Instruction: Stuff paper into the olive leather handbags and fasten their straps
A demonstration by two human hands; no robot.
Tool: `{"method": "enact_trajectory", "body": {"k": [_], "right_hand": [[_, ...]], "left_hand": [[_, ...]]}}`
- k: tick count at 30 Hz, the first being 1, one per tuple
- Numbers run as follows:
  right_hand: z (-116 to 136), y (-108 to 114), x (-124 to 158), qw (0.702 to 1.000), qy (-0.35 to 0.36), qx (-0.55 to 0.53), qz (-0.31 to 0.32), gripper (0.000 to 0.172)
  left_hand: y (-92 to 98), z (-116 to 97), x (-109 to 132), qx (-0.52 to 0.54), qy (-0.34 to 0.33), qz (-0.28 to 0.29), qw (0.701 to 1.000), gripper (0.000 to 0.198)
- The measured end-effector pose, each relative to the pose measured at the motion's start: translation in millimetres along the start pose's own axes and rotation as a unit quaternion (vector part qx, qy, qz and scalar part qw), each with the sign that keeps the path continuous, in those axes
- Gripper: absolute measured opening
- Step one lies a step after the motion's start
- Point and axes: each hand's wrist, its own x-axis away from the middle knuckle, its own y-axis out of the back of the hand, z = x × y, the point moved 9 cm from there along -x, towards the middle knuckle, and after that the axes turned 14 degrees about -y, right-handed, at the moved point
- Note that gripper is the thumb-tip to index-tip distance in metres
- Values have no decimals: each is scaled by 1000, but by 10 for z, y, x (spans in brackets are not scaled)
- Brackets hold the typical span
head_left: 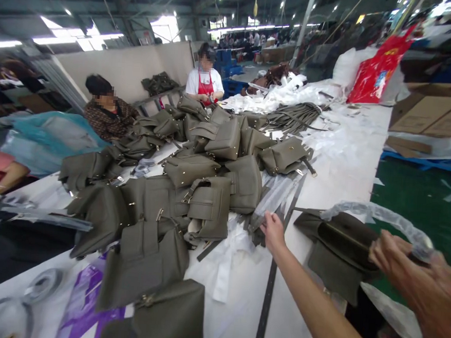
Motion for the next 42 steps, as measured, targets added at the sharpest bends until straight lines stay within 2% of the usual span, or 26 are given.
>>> {"method": "enact_trajectory", "body": {"k": [3,5,8,9,10,14,19,22,24,26,29,32,35,38,42], "right_hand": [[-197,64,936,996,-26,-7,81,39],[-352,116,1481,990,-48,8,129,40],[-647,214,2108,982,-77,41,164,42],[-752,253,2258,981,-87,49,165,42],[-854,287,2384,980,-96,51,164,41],[-1112,307,2739,976,-114,56,177,38],[-1229,89,3332,950,-112,78,280,36],[-1441,-6,3831,902,-144,115,391,41],[-1600,46,4041,872,-191,127,433,47],[-1693,178,4029,867,-264,80,415,56],[-1637,311,3738,869,-339,-70,353,60],[-1421,351,3325,890,-309,-156,296,46],[-1219,400,3055,913,-264,-182,252,25],[-1070,448,3011,919,-239,-183,254,6],[-935,521,3116,924,-207,-175,271,11]], "left_hand": [[-466,21,609,-11,7,9,1000,35],[-600,-22,943,-34,11,-37,999,38],[-416,-337,1275,-85,-50,-203,974,52],[-352,-488,1335,-85,-86,-244,962,55],[-332,-629,1351,-67,-120,-257,957,56],[-564,-1044,1173,87,-183,-177,963,45],[-920,-1279,998,183,-167,-118,962,44],[-1052,-1296,1084,253,-153,-51,954,48],[-1056,-1258,1261,294,-142,-18,945,48],[-1027,-1194,1510,322,-131,8,937,49],[-1018,-1082,1928,367,-117,48,922,47],[-1034,-895,2297,393,-92,65,913,43],[-975,-572,2589,345,-47,43,936,44],[-809,-280,2831,260,-30,29,965,46],[-478,4,3079,149,-31,34,988,49]]}}
